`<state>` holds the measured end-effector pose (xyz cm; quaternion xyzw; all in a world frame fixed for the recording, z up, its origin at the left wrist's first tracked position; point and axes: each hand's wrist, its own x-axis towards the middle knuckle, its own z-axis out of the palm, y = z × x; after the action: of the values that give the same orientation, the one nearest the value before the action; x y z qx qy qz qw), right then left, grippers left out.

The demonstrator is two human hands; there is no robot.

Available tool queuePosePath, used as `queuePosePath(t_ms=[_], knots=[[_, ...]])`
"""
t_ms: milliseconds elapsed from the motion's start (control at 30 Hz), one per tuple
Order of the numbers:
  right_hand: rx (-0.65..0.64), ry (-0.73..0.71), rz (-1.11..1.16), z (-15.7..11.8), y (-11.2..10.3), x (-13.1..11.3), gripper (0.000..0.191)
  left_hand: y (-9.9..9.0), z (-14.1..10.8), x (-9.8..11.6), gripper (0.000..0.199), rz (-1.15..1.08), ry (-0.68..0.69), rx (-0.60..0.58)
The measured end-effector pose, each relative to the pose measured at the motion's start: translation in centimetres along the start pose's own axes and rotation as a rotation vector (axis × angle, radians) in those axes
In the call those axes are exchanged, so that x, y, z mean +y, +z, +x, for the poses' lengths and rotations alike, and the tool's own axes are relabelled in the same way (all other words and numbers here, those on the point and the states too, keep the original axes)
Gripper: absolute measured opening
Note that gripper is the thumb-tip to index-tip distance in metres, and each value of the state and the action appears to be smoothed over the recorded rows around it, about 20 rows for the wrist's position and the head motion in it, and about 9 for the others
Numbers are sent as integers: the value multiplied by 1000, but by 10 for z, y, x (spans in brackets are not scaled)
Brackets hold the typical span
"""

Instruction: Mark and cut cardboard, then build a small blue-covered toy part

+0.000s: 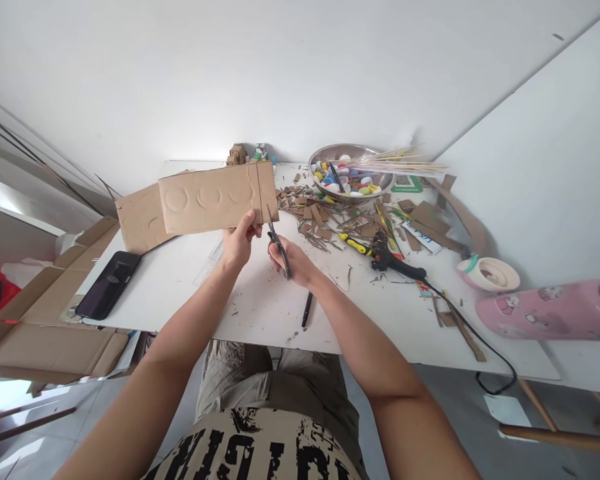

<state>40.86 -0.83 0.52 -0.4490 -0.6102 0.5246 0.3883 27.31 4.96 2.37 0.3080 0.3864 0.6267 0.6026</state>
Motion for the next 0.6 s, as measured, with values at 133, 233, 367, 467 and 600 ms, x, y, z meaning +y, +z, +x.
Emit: queuePosePath(t_ms=[133, 233, 367, 467, 600], knots=[[6, 69, -88, 3, 4, 16, 87, 0, -1, -2, 54, 71, -37, 60], [30, 60, -92, 3, 5, 17, 83, 0, -6, -5, 51, 102, -53, 47], [4, 28, -53, -1, 1, 4, 82, 1, -11, -10, 52, 91, -39, 25], [4, 22, -50, -4, -1, -1, 85, 1, -11, -12, 52, 65, -43, 5], [11, -15, -82, -5, -4, -1, 83, 1, -11, -13, 54, 51, -40, -15]])
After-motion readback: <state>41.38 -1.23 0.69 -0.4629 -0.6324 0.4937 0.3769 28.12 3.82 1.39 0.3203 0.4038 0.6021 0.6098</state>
